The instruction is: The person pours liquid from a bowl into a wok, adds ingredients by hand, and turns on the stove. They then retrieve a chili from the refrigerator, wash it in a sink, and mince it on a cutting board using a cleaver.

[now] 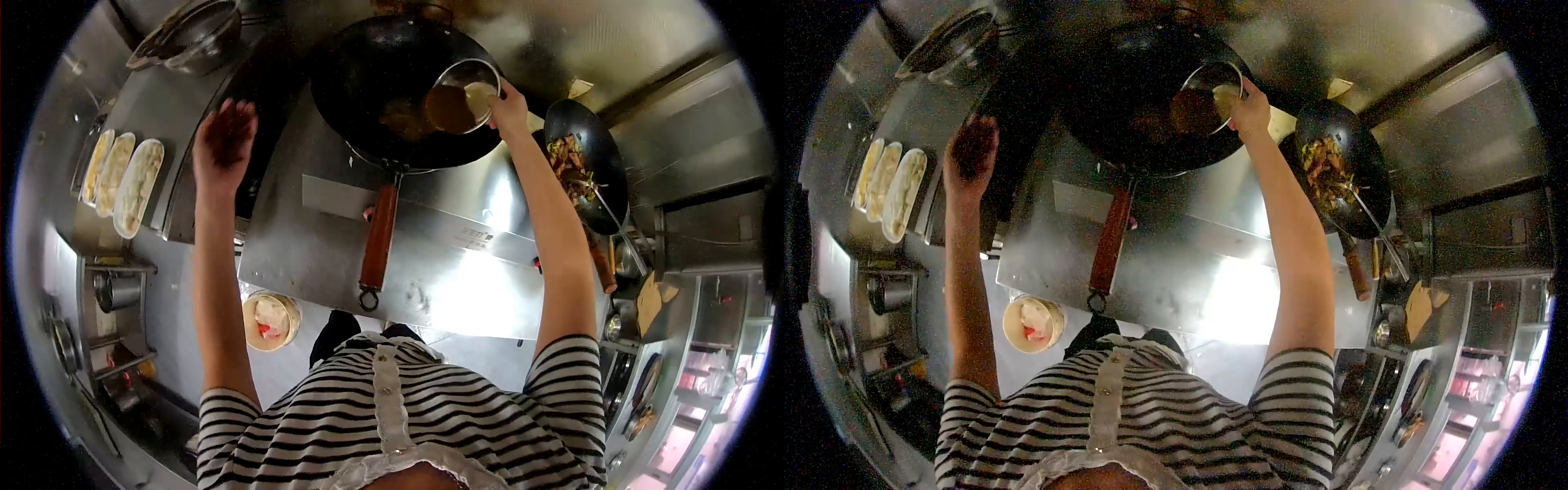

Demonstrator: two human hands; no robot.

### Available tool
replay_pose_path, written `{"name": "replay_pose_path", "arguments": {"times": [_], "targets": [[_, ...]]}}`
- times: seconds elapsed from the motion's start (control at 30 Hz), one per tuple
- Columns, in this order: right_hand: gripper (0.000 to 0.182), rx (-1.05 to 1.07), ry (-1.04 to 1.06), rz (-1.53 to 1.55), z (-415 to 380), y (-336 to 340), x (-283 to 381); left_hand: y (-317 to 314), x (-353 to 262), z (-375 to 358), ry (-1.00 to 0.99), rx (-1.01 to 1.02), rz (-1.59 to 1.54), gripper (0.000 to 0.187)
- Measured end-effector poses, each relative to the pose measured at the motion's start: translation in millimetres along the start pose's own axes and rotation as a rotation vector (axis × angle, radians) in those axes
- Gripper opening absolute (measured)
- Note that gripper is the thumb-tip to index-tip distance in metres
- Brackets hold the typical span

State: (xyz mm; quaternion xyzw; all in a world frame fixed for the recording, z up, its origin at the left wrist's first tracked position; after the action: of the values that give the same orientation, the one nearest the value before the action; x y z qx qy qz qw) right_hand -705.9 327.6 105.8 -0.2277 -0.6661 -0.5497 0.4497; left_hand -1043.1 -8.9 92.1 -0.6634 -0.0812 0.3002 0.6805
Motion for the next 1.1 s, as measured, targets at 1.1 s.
{"name": "replay_pose_path", "arguments": {"times": [1.1], "targets": [[0.052, -0.832, 0.818, -1.069, -70, 12, 117, -80, 203, 193, -0.063, 0.275, 1.492, 0.032]]}}
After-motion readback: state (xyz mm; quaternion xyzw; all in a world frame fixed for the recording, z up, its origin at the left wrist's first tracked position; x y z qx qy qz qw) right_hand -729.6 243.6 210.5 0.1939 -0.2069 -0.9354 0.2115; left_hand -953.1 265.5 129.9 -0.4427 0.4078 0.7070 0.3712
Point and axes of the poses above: each hand's wrist, its own z-axis towards the middle knuckle, its own y-axis out of the back of the hand, x = y × z, the point moved 9 cm from there along z, towards the middle knuckle, and after that the axes turned 3 degrees about -z, right-handed, at the moved point
